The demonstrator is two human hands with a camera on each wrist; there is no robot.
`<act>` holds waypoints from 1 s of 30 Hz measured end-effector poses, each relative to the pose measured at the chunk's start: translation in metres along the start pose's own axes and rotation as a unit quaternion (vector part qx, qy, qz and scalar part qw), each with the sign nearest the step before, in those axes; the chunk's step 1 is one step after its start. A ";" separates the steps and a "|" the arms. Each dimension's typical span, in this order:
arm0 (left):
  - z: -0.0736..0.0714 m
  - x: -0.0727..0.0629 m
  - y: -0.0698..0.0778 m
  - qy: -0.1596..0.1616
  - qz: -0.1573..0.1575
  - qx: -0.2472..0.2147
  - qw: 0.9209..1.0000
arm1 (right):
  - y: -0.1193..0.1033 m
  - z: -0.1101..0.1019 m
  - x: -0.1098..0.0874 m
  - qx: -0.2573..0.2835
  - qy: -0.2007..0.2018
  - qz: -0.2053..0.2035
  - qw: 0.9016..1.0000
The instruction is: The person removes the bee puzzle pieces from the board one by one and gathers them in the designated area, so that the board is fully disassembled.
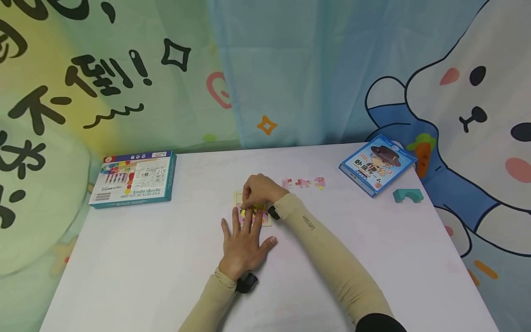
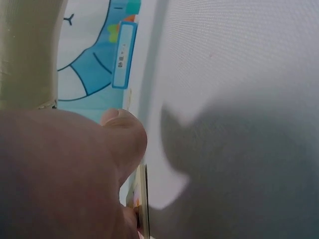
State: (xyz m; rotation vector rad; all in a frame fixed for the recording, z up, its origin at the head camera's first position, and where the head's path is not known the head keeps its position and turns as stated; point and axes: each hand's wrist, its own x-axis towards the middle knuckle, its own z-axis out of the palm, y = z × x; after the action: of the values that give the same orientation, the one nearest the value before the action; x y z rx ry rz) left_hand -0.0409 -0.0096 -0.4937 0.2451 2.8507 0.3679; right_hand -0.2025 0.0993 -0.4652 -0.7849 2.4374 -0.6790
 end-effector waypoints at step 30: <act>0.002 0.002 -0.002 0.020 -0.001 -0.049 0.999 | -0.001 0.002 0.008 0.027 0.021 0.006 0.999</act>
State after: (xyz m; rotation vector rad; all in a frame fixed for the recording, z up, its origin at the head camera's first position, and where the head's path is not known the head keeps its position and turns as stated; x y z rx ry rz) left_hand -0.0427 -0.0112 -0.4963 0.2179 2.8625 0.5152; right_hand -0.2069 0.0934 -0.4685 -0.7404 2.4482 -0.7602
